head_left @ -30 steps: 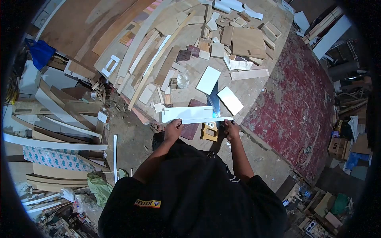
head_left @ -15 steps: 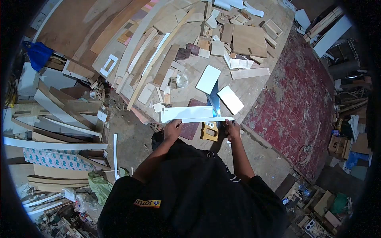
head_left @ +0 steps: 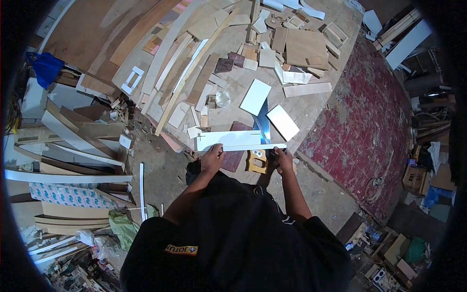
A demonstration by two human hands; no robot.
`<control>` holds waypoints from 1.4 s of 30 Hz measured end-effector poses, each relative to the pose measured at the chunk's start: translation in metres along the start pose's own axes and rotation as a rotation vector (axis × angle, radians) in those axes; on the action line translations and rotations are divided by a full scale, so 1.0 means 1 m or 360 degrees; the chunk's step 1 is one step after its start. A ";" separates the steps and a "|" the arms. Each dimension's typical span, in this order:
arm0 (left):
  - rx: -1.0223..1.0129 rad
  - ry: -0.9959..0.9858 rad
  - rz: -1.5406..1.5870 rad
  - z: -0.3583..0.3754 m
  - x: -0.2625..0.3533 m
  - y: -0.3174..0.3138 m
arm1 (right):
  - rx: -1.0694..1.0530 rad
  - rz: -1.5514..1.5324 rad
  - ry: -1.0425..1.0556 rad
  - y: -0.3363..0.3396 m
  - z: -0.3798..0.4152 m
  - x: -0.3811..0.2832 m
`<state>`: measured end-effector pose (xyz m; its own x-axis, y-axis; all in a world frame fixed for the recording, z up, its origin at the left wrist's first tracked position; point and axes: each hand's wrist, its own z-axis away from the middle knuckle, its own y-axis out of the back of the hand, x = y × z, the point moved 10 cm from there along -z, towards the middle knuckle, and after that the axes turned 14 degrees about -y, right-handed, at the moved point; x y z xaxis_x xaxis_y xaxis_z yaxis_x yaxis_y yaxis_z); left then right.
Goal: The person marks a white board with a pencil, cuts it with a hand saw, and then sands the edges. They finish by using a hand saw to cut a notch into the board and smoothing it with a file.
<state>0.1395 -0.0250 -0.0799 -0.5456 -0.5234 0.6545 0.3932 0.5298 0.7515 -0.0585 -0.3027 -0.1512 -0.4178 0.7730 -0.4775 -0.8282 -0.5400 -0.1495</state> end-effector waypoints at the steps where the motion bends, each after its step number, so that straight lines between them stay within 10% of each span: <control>1: 0.0001 0.0002 0.0000 -0.001 -0.002 -0.001 | -0.0008 -0.0018 0.0050 -0.001 0.000 -0.002; 42: -0.0095 -0.0281 -0.0232 -0.007 -0.006 -0.010 | 0.0025 0.0017 0.0114 0.003 -0.009 -0.003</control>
<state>0.1436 -0.0317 -0.0906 -0.7188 -0.4639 0.5177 0.3409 0.4138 0.8441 -0.0564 -0.3101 -0.1577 -0.3995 0.7409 -0.5399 -0.8298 -0.5426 -0.1306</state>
